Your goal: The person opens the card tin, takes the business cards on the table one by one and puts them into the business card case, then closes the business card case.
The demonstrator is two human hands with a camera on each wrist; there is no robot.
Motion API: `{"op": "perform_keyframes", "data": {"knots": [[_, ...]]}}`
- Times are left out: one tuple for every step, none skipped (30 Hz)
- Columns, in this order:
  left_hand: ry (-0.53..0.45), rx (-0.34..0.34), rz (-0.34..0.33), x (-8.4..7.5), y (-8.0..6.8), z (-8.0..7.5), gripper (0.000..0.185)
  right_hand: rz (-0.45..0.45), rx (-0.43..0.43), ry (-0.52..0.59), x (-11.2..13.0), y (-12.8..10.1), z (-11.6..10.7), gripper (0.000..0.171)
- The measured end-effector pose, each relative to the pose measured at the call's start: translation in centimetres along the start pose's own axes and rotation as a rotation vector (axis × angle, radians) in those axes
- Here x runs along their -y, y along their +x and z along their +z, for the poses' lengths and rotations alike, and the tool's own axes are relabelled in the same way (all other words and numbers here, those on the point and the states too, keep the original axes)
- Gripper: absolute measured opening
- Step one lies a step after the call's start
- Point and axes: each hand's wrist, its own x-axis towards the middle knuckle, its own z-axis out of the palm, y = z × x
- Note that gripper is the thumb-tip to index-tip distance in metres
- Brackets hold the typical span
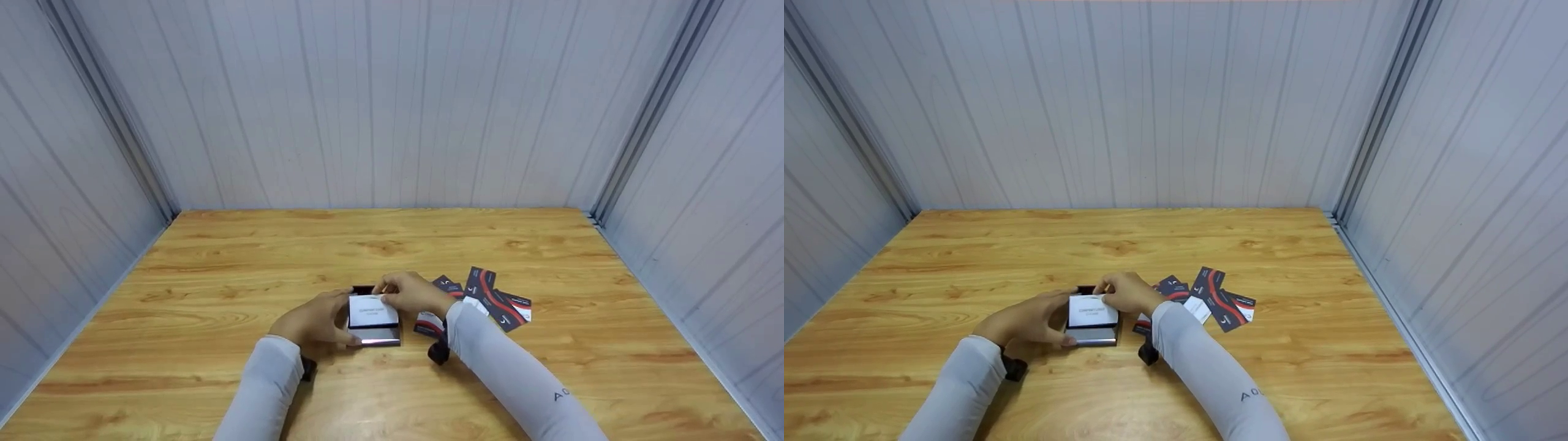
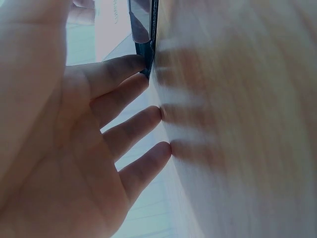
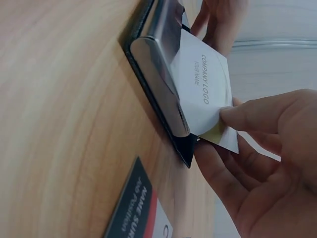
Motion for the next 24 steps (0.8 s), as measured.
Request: {"op": "perform_keyframes", "data": {"knots": [[0.012, 0.004, -0.011, 0.0, 0.0, 0.0, 0.098, -0.003, 0.004, -0.013, 0.0, 0.0, 0.1, 0.016], [0.016, 0.007, -0.022, 0.0, 0.0, 0.0, 0.1, -0.008, 0.007, -0.025, -0.1, 0.0, 0.2, 0.016], [0.023, 0.01, -0.029, 0.0, 0.0, 0.0, 0.101, -0.013, 0.011, -0.031, -0.1, 0.0, 0.2, 0.016], [0.029, 0.012, -0.033, 0.0, 0.0, 0.1, 0.102, -0.008, 0.016, -0.034, -0.2, 0.0, 0.3, 0.016], [0.034, 0.014, -0.035, 0.0, -0.1, 0.1, 0.102, -0.006, 0.023, -0.037, -0.2, 0.0, 0.3, 0.016], [0.039, 0.015, -0.037, 0.0, -0.1, 0.1, 0.102, -0.015, 0.029, -0.042, -0.2, 0.0, 0.4, 0.016], [0.044, 0.015, -0.04, 0.0, -0.1, 0.1, 0.102, -0.024, 0.038, -0.05, -0.3, 0.0, 0.4, 0.016], [0.047, 0.016, -0.041, 0.0, -0.2, 0.1, 0.101, -0.042, 0.047, -0.059, -0.3, 0.0, 0.4, 0.016], [0.053, 0.018, -0.041, 0.0, -0.2, 0.1, 0.101, -0.053, 0.058, -0.067, -0.3, -0.1, 0.4, 0.016], [0.058, 0.02, -0.043, -0.1, -0.2, 0.0, 0.101, -0.062, 0.072, -0.073, -0.3, -0.1, 0.4, 0.017], [0.059, 0.021, -0.044, -0.1, -0.3, 0.0, 0.101, -0.077, 0.085, -0.079, -0.3, -0.2, 0.4, 0.017], [0.059, 0.023, -0.047, -0.1, -0.3, 0.0, 0.101, -0.092, 0.096, -0.085, -0.2, -0.3, 0.4, 0.017], [0.059, 0.025, -0.048, -0.1, -0.3, 0.0, 0.101, -0.098, 0.108, -0.083, -0.2, -0.3, 0.3, 0.017], [0.057, 0.027, -0.05, -0.1, -0.3, -0.1, 0.101, -0.102, 0.118, -0.082, -0.1, -0.4, 0.3, 0.016], [0.054, 0.028, -0.052, -0.1, -0.3, -0.1, 0.101, -0.098, 0.128, -0.081, 0.0, -0.5, 0.3, 0.016], [0.05, 0.028, -0.054, -0.1, -0.3, -0.1, 0.101, -0.103, 0.135, -0.081, 0.0, -0.6, 0.3, 0.016], [0.046, 0.028, -0.054, -0.1, -0.3, -0.1, 0.101, -0.109, 0.142, -0.084, 0.1, -0.6, 0.3, 0.015], [0.043, 0.029, -0.056, -0.1, -0.3, -0.1, 0.101, -0.112, 0.149, -0.087, 0.2, -0.7, 0.3, 0.015], [0.041, 0.028, -0.055, -0.1, -0.3, -0.1, 0.102, -0.113, 0.155, -0.091, 0.2, -0.8, 0.3, 0.015], [0.037, 0.027, -0.054, -0.1, -0.3, -0.1, 0.102, -0.118, 0.161, -0.096, 0.2, -0.8, 0.3, 0.015], [0.036, 0.026, -0.051, -0.1, -0.3, 0.0, 0.102, -0.121, 0.167, -0.1, 0.3, -0.9, 0.3, 0.014], [0.038, 0.026, -0.05, 0.0, -0.3, 0.0, 0.102, -0.126, 0.171, -0.104, 0.3, -0.9, 0.3, 0.014], [0.036, 0.026, -0.048, 0.0, -0.3, 0.0, 0.103, -0.128, 0.175, -0.109, 0.3, -1.0, 0.4, 0.014], [0.038, 0.027, -0.048, 0.0, -0.3, 0.0, 0.103, -0.129, 0.177, -0.116, 0.3, -1.1, 0.4, 0.014]]}}
